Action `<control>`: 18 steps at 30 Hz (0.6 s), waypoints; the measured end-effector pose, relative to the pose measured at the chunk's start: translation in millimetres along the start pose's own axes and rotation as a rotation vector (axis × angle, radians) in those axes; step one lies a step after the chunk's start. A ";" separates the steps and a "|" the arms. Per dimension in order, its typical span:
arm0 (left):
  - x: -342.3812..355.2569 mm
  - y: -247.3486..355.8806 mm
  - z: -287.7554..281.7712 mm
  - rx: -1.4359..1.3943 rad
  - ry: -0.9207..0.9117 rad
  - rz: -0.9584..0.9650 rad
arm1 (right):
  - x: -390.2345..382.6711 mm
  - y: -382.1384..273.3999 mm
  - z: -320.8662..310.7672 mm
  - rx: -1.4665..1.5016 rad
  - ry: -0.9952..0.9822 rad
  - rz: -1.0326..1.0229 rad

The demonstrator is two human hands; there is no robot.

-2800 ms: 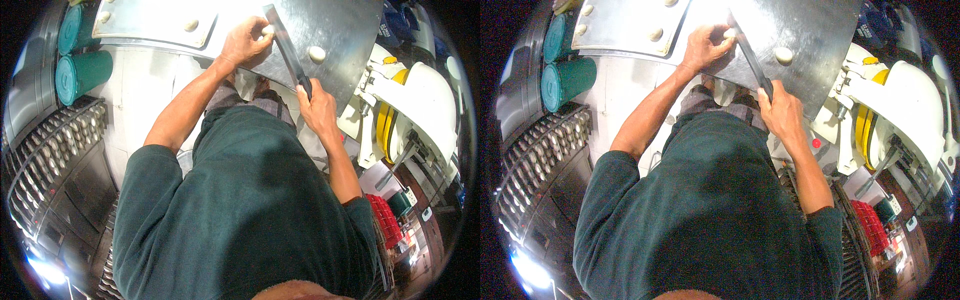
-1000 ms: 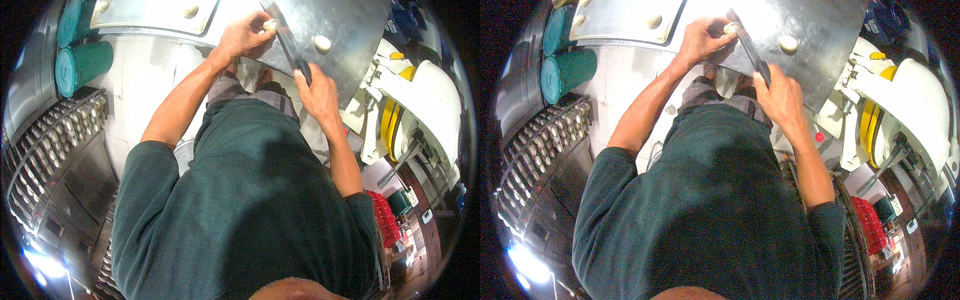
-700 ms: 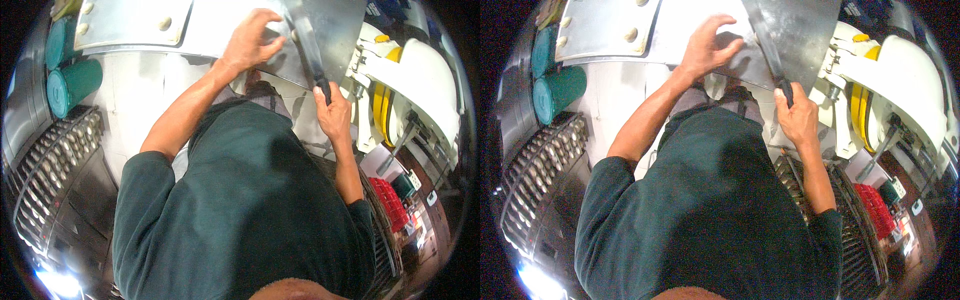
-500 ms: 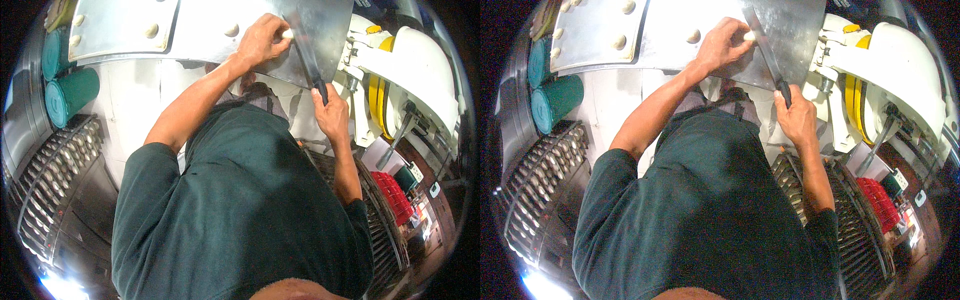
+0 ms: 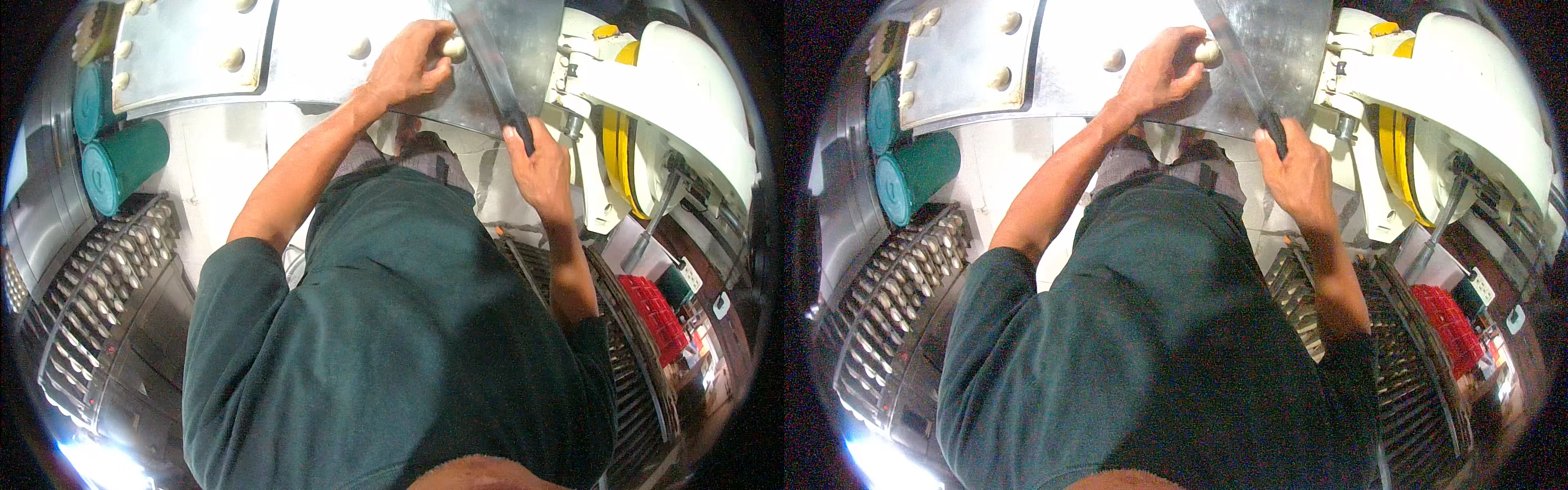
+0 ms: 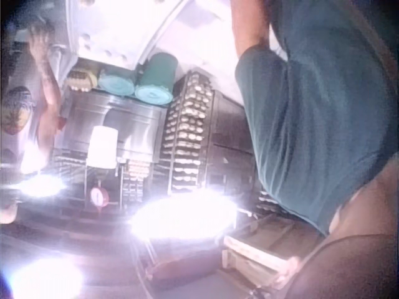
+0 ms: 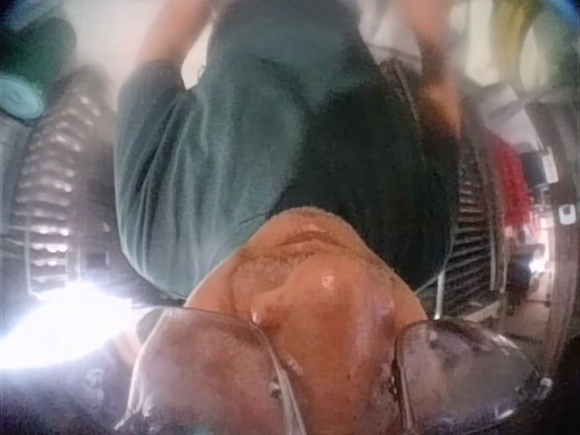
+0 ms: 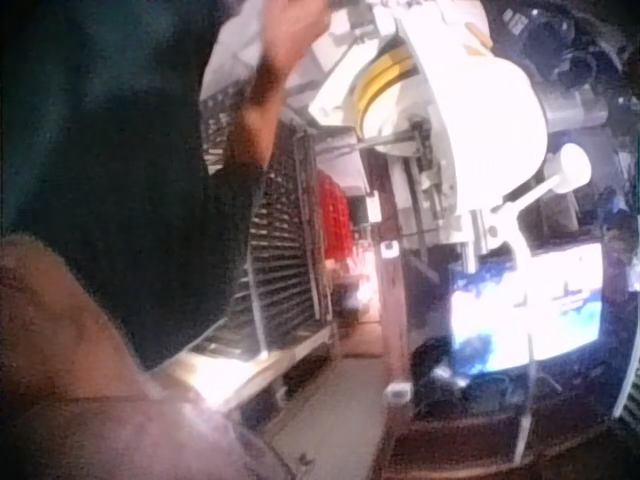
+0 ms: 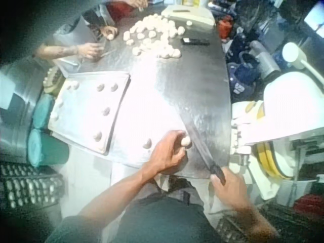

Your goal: The person shapes portions of dough into small balls by hand and using a large knife on a stainless steel table, placing the finished balls onto a metal baking tray alongside other workers.

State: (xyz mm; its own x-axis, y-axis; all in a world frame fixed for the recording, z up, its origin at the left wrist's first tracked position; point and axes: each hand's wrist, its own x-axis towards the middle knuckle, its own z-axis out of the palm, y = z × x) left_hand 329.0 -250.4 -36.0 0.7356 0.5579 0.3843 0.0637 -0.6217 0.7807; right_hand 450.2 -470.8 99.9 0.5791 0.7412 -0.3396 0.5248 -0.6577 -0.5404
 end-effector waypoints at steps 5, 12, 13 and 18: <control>-3.7 12.8 -4.5 -0.043 -0.080 -0.248 | -26.9 1.8 -1.6 0.032 -0.050 0.100; -5.1 9.1 -4.6 -0.003 -0.076 -0.178 | -27.2 1.8 8.8 0.019 -0.077 0.056; -5.3 9.2 -4.9 -0.007 -0.080 -0.201 | -19.3 1.3 12.3 -0.007 -0.066 0.036; -2.2 11.0 -7.5 -0.001 -0.139 -0.256 | 17.5 -10.4 24.1 -0.013 -0.027 -0.026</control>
State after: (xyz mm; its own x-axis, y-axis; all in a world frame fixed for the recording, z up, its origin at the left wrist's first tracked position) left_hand 323.1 -254.2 -24.5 0.7809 0.6161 0.1032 0.2588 -0.4694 0.8442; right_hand 439.9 -447.8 81.0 0.5481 0.7615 -0.3461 0.5478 -0.6395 -0.5394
